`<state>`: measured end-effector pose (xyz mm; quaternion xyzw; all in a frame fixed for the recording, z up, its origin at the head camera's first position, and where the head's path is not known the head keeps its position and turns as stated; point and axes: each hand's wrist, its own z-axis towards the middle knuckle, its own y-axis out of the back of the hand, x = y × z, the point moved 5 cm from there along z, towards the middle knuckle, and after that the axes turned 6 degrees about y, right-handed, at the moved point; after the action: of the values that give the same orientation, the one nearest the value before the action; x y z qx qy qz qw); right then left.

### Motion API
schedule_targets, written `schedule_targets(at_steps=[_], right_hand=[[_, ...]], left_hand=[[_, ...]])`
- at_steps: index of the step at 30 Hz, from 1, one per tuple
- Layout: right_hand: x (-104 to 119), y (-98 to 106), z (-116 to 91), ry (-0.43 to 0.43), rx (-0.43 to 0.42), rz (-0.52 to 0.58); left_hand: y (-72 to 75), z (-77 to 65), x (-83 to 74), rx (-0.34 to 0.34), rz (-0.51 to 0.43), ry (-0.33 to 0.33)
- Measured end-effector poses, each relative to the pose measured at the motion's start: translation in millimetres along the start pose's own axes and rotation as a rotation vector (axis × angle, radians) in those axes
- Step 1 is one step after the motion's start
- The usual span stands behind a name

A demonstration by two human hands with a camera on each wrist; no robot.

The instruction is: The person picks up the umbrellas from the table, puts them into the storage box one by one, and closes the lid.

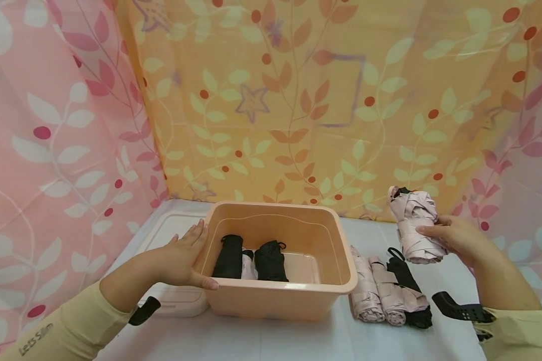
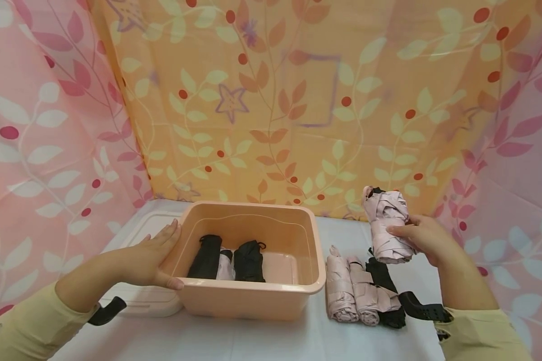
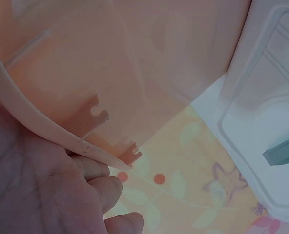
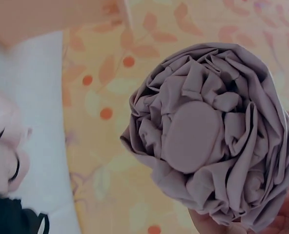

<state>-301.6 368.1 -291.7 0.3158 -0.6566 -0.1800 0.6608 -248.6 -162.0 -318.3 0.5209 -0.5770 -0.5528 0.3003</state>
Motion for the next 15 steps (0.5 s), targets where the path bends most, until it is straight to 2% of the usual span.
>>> schedule_targets(at_steps=[8,15], right_hand=[[58,-27,17,0.096,0.026,0.050],[103,-66,36,0.137,0.096,0.084]], left_hand=[[1.1,-1.1,-0.4,0.002,0.011,0.006],[1.7,-2.1,-2.6,-0.002,0.008,0.005]])
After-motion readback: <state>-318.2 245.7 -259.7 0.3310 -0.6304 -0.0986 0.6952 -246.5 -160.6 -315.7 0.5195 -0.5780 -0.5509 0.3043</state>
